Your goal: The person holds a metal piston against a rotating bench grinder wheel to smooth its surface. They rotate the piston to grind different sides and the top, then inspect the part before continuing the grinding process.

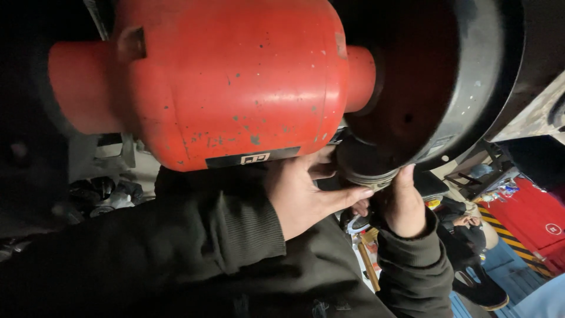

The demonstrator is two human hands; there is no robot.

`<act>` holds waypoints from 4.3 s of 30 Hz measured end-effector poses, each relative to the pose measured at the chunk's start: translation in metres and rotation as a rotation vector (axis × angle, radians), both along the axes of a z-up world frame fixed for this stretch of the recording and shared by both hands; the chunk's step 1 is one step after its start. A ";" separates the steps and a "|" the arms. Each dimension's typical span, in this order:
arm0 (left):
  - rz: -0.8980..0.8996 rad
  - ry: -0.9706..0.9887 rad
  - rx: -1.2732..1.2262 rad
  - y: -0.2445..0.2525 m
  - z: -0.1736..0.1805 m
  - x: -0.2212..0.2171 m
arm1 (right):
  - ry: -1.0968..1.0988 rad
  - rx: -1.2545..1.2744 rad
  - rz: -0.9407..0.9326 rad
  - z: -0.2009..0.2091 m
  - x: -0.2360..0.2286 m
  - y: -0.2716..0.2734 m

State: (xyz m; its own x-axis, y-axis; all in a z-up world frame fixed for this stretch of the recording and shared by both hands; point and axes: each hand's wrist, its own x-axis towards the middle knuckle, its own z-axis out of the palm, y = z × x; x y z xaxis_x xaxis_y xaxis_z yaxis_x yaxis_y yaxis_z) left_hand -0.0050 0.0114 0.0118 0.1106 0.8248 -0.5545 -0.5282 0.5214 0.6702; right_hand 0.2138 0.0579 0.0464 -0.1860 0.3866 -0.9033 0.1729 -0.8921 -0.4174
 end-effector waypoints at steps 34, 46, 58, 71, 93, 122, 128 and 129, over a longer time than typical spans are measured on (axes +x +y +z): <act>-0.028 0.527 0.361 -0.048 0.056 -0.006 | 0.273 0.350 0.461 -0.007 0.117 -0.059; -0.248 -0.009 0.082 -0.058 0.034 -0.003 | 0.196 0.556 0.893 0.063 -0.009 -0.004; -0.045 -0.098 -0.098 -0.040 0.027 0.026 | -0.253 1.089 0.962 0.049 0.000 -0.011; 0.129 -0.233 -0.239 -0.037 0.037 0.054 | -0.122 0.683 1.241 0.053 0.013 0.059; 0.113 -0.180 -0.277 -0.033 0.039 0.058 | 0.378 -0.081 0.926 0.012 0.026 0.089; 0.099 -0.127 -0.309 -0.038 0.039 0.058 | 0.918 -0.756 0.382 -0.040 0.050 0.075; 0.108 -0.096 -0.319 -0.040 0.037 0.060 | 0.954 -0.769 0.328 -0.035 0.049 0.074; 0.120 -0.094 -0.322 -0.041 0.035 0.060 | 0.971 -0.768 0.310 -0.034 0.048 0.073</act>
State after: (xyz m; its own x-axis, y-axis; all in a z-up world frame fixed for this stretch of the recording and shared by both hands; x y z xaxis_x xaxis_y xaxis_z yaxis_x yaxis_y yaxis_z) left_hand 0.0547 -0.0297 0.0472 0.0866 0.6195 -0.7802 -0.6498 0.6288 0.4271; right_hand 0.2616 0.1311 0.0121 -0.8813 -0.3504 -0.3170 0.3312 -0.9366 0.1144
